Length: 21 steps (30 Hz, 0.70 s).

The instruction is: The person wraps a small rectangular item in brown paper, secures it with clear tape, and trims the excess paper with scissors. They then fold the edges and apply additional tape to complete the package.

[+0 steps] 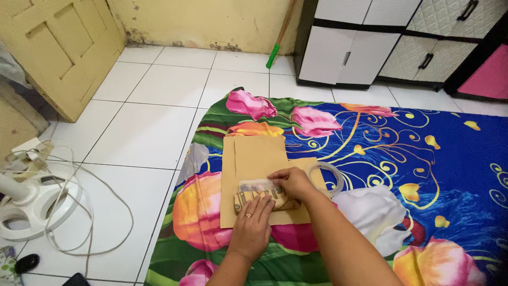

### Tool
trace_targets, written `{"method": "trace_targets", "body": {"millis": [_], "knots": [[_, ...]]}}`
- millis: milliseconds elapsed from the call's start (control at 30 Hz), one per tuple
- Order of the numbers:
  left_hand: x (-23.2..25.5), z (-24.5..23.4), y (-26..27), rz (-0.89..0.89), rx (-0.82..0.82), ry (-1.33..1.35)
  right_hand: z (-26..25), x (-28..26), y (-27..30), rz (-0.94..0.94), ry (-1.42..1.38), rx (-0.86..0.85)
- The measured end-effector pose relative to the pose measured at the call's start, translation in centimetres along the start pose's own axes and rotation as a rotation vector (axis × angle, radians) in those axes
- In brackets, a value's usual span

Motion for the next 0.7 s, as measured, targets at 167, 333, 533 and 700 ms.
{"method": "trace_targets", "body": {"millis": [167,333,533,700], "knots": [[-0.1,-0.1,0.0,0.004,0.014,-0.011,-0.2,1.1,-0.6,-0.030,-0.103,0.021],[-0.1,0.2,0.2,0.009,0.000,0.009,0.1,1.6,-0.3,-0.014,-0.142,-0.036],[-0.2,0.6,-0.2,-0.003,-0.051,0.012,-0.1,0.1,0.8,-0.129,-0.101,-0.053],[-0.2,0.6,-0.5,-0.008,-0.063,-0.003,-4.3,-1.8,3.7,-0.281,-0.111,0.159]]}}
Point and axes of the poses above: each hand's wrist, its own y-axis away from the middle knuckle, its own z-axis out of the palm, x = y × z, the point moved 10 cm from there along -y, towards the middle knuckle, and after that the axes turned 1 degree about y, right-handed, at the moved point
